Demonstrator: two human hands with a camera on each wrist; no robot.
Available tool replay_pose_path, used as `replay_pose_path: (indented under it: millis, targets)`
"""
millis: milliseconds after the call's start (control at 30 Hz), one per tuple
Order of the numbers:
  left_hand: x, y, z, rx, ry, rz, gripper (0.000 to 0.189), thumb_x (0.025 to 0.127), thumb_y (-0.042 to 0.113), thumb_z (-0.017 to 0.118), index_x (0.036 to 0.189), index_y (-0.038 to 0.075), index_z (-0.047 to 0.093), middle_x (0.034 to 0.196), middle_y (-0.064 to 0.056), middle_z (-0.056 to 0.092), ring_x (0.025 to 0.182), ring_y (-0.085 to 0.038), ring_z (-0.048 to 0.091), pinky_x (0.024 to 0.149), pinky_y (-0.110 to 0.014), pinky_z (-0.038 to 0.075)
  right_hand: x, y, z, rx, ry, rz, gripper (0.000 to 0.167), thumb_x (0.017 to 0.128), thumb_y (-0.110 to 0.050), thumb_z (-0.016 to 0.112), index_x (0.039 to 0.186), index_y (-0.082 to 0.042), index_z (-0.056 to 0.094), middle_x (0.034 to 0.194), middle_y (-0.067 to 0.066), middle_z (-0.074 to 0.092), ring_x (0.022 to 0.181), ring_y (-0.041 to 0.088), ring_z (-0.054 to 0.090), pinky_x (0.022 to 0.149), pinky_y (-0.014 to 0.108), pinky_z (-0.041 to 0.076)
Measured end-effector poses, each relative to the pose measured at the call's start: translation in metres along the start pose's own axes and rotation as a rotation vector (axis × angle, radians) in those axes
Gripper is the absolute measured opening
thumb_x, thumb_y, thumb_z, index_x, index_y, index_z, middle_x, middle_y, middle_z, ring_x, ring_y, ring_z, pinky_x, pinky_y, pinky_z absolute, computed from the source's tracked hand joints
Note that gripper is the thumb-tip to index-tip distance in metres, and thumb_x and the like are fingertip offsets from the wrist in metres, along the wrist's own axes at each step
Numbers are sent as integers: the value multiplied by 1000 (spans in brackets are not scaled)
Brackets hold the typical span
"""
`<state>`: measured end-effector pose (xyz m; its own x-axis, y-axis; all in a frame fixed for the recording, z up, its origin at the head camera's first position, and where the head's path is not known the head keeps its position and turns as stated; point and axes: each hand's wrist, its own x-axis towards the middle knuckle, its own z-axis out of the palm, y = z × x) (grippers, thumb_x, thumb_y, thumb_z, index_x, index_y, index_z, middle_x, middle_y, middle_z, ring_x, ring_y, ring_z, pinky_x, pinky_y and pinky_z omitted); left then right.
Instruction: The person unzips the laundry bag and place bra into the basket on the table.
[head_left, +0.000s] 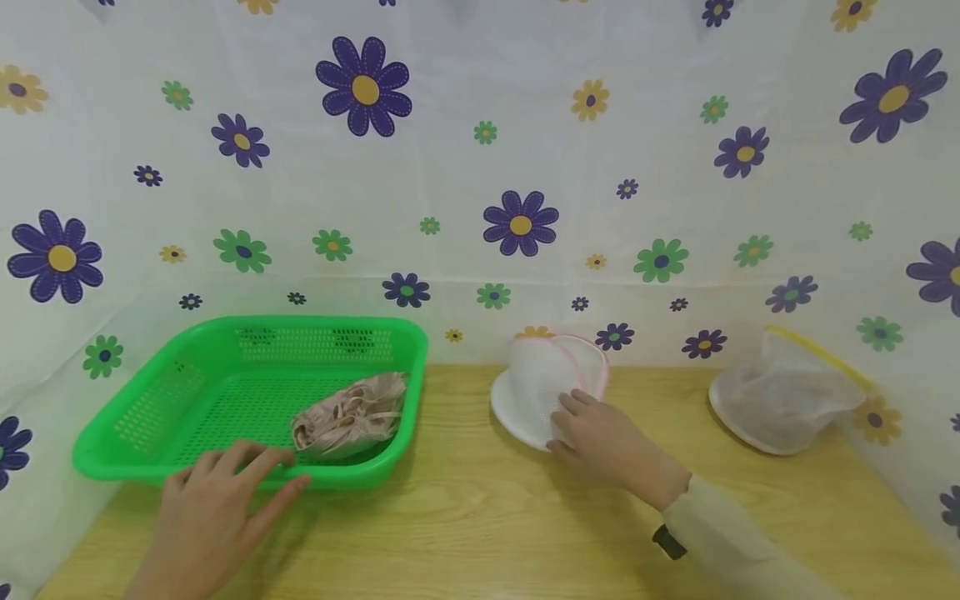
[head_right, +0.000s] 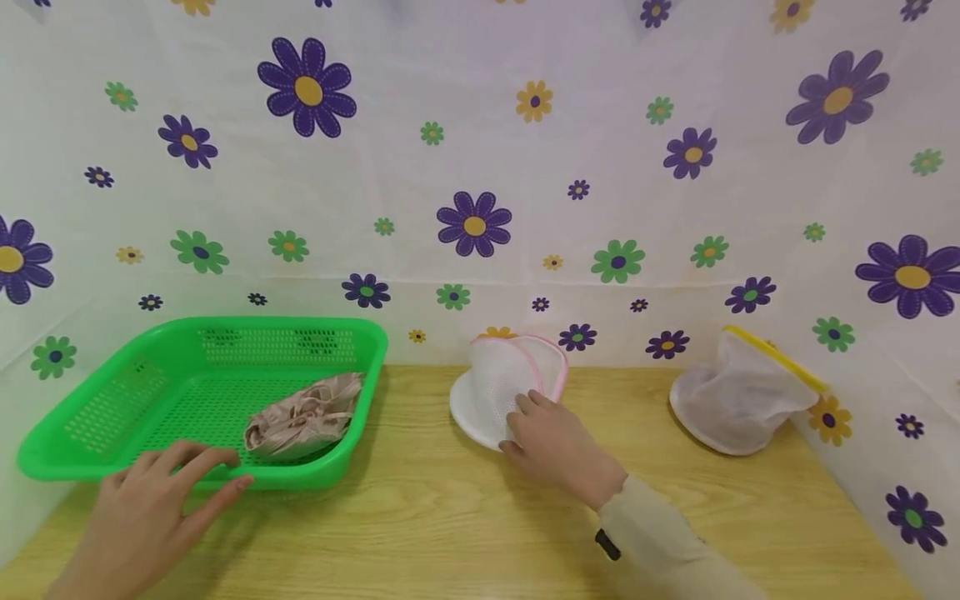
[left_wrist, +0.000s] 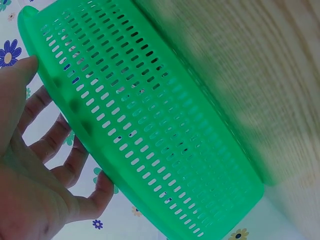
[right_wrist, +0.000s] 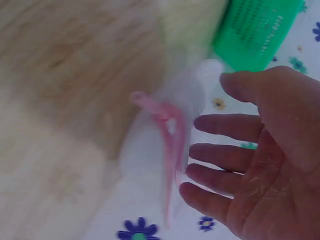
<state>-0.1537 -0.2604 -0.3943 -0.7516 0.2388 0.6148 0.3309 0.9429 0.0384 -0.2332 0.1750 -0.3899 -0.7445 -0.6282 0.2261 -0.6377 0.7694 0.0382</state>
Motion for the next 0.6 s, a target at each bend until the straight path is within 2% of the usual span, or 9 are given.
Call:
replay_pose_path:
  millis: [133,167,233,333,433,533,600]
  targets:
    - [1,0,0,0,4,-1,32,81,44,81,106,23,73,102,-6,71,88,-40,68,70,-69,49,-9,12,9,107,-141,50,15,99,-25,66,96,-10,66,112,14,71,107,33,68,85,47,60]
    - [1,0,1,-1,2,-1,33,81,43,81,106,23,73,102,-6,71,88,-40,68,70,-69,50,-11,14,11,129,-166,67,16,100,-25,65,98,-10,67,116,16,71,109,33,68,85,48,60]
    - [1,0,0,0,-1,2,34,81,42,81,107,23,73,103,-6,71,88,-39,68,70,-70,50,-13,18,12,156,-199,92,17,101,-26,63,100,-10,68,115,15,72,104,31,68,81,47,60]
    - [1,0,1,-4,1,1,34,81,43,81,108,23,73,103,-7,71,88,-40,68,69,-69,50,-16,23,11,157,-213,119,17,100,-26,64,95,-10,68,100,10,70,87,22,63,73,41,58]
    - [0,1,1,-8,11,-6,34,81,43,81,107,23,73,102,-7,71,89,-40,67,67,-68,49,-20,27,8,146,-218,116,17,99,-26,65,90,-12,67,89,3,63,76,14,54,68,35,55]
    - [-1,0,0,-11,7,-18,34,82,44,81,107,23,72,103,-7,71,90,-41,67,67,-68,49,-25,31,8,143,-212,102,16,99,-26,64,90,-12,66,89,3,64,77,14,56,69,35,55]
    - [-2,0,0,-12,-1,-23,34,83,44,80,108,23,72,104,-7,71,91,-41,67,67,-68,49,-30,33,8,147,-204,100,17,100,-25,64,98,-9,70,99,9,70,88,22,66,80,41,59]
